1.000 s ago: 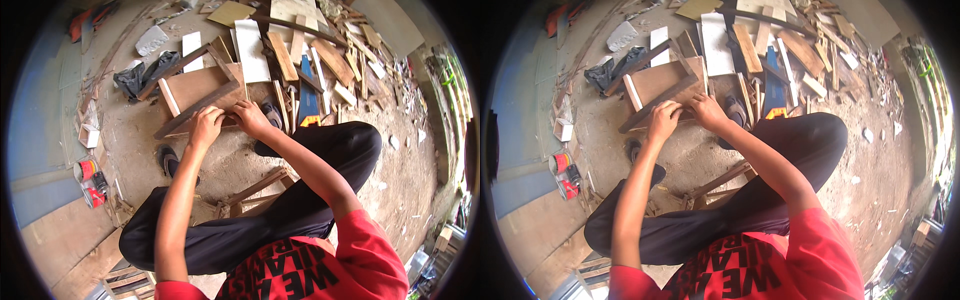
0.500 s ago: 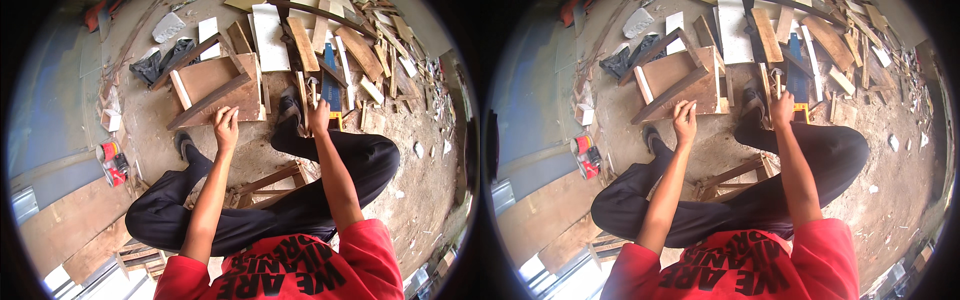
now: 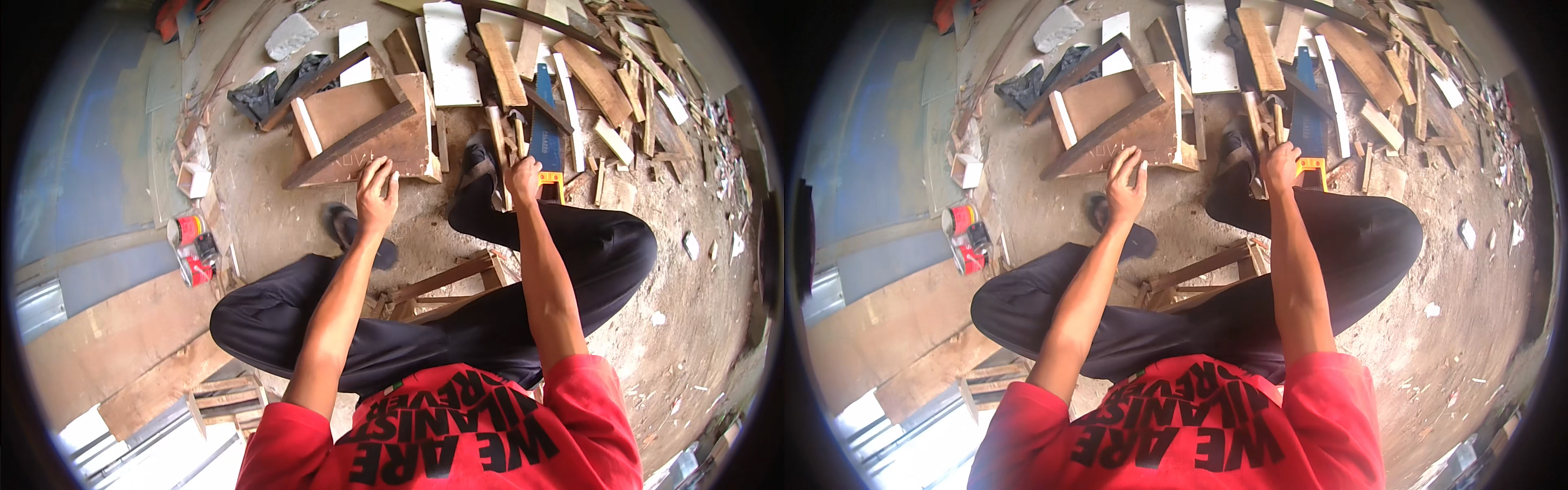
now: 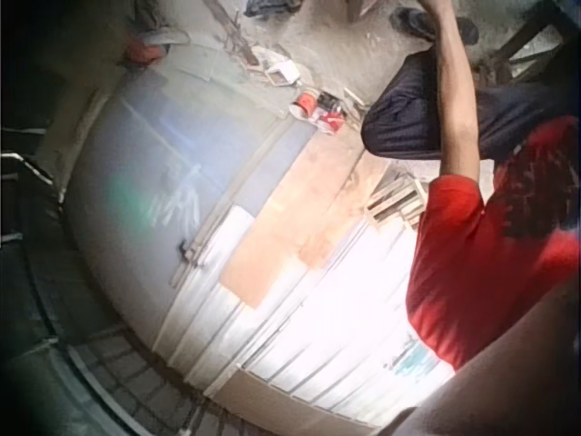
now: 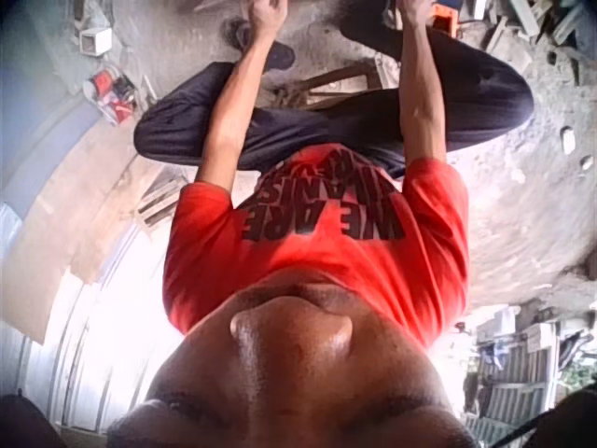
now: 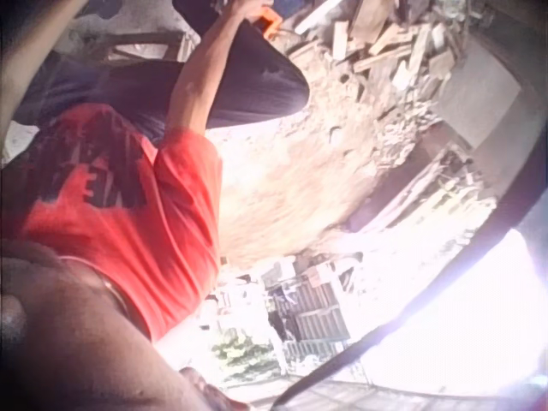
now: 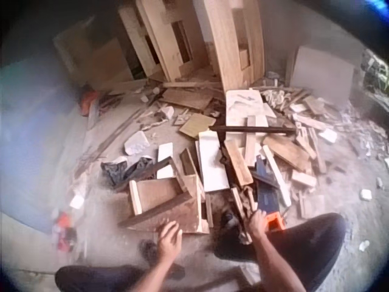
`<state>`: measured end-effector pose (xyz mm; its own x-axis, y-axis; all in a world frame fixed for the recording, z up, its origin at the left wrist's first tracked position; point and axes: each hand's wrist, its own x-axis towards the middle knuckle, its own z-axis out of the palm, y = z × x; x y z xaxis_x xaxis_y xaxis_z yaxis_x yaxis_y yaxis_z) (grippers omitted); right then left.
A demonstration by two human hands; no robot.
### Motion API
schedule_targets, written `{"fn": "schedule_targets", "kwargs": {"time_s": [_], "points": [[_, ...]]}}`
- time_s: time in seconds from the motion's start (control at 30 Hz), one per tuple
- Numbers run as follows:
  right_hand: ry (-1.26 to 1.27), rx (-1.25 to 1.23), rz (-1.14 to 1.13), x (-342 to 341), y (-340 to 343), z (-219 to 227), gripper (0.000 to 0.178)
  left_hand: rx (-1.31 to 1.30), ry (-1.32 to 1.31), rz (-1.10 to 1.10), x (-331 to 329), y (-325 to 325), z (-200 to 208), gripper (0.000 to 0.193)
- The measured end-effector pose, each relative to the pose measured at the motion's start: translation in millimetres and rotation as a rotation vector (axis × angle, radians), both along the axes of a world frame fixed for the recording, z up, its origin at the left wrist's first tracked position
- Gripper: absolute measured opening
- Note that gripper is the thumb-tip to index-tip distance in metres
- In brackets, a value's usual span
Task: The person assembles a small wooden frame by fitting a thin wooden strip into a rectangular frame and securing it with nails. They use a hammer to drive nails into the frame and adjust the pieces by hand.
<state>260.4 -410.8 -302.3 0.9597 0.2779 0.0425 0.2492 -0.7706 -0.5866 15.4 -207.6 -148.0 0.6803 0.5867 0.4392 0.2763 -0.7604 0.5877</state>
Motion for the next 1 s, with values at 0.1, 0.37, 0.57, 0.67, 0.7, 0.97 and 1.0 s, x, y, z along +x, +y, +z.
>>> {"fn": "schedule_targets", "kwargs": {"time_s": [0.1, 0.37, 0.57, 0.67, 0.7, 0.97, 1.0], "points": [[-0.022, 0.069, -0.006, 5, -3, 23, 0.029, 0.063, -0.027, -0.012, 3, 5, -4, 0.025], [0.205, 0.184, 0.061, -10, -30, 142, 0.041, -0.118, -0.108, -0.012, 19, 10, -3, 0.009], [0.568, 0.63, 0.023, -128, -29, 218, 0.037, -0.035, -0.126, -0.062, 12, 16, -3, 0.009], [0.508, 0.657, 0.047, -182, -37, 182, 0.031, -0.009, -0.163, -0.012, 22, 0, -8, 0.009], [0.519, 0.656, 0.045, -195, -37, 174, 0.03, -0.003, -0.173, -0.007, 23, -4, -13, 0.01], [0.516, 0.488, 0.108, -199, -28, 180, 0.035, -0.05, -0.221, 0.063, 27, -18, -12, 0.012], [0.506, 0.491, 0.106, -200, -28, 180, 0.035, -0.02, -0.214, 0.068, 28, -18, -12, 0.013]]}}
